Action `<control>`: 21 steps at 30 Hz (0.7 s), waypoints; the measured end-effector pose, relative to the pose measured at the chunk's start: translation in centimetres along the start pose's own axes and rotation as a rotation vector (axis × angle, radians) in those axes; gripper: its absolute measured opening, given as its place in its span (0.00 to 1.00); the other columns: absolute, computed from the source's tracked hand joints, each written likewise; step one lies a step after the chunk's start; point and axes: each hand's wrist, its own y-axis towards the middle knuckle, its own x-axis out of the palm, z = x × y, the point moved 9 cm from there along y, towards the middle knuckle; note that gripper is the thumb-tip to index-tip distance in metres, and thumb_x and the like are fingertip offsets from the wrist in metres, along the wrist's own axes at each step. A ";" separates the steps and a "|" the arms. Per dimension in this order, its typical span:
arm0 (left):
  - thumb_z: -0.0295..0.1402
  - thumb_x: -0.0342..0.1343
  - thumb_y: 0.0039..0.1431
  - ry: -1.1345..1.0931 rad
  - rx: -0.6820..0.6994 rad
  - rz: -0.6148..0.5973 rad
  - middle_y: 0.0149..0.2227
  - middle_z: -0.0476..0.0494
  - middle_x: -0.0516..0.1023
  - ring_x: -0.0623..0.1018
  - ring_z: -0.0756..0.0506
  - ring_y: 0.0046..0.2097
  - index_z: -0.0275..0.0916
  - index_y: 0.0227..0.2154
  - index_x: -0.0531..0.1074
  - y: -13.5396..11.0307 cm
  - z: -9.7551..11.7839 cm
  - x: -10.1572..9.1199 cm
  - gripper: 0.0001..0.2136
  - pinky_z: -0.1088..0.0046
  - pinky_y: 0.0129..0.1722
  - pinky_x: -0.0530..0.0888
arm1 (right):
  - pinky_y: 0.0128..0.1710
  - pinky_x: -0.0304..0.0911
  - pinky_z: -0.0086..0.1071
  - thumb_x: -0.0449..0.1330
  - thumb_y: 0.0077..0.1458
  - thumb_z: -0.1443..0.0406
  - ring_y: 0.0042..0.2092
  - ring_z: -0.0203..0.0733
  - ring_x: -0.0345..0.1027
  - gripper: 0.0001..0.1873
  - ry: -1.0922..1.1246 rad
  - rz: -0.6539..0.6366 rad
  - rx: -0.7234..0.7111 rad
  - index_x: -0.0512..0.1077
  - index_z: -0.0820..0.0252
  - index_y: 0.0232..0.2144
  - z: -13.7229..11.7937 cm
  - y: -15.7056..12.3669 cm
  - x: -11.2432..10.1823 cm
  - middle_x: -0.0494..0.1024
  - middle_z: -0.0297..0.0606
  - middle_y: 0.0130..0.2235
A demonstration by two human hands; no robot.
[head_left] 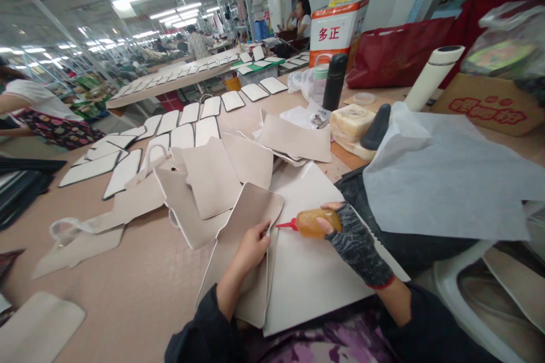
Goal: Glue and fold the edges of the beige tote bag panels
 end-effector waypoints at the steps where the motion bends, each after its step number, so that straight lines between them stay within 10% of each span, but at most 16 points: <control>1: 0.25 0.45 0.46 0.010 -0.001 -0.002 0.22 0.50 0.68 0.68 0.49 0.27 0.32 0.52 0.65 0.0 0.0 0.0 0.26 0.76 0.27 0.66 | 0.44 0.65 0.42 0.55 0.54 0.58 0.41 0.45 0.67 0.12 -0.002 -0.005 -0.002 0.66 0.57 0.40 -0.1 -0.2 0.0 0.71 0.41 0.38; 21: 0.24 0.44 0.47 0.021 0.021 0.022 0.29 0.45 0.73 0.71 0.47 0.31 0.30 0.53 0.64 -0.7 0.5 0.0 0.27 0.73 0.34 0.68 | 0.43 0.66 0.39 0.55 0.54 0.58 0.42 0.45 0.67 0.12 0.053 -0.139 0.126 0.65 0.55 0.40 -0.1 -5.7 0.5 0.71 0.40 0.39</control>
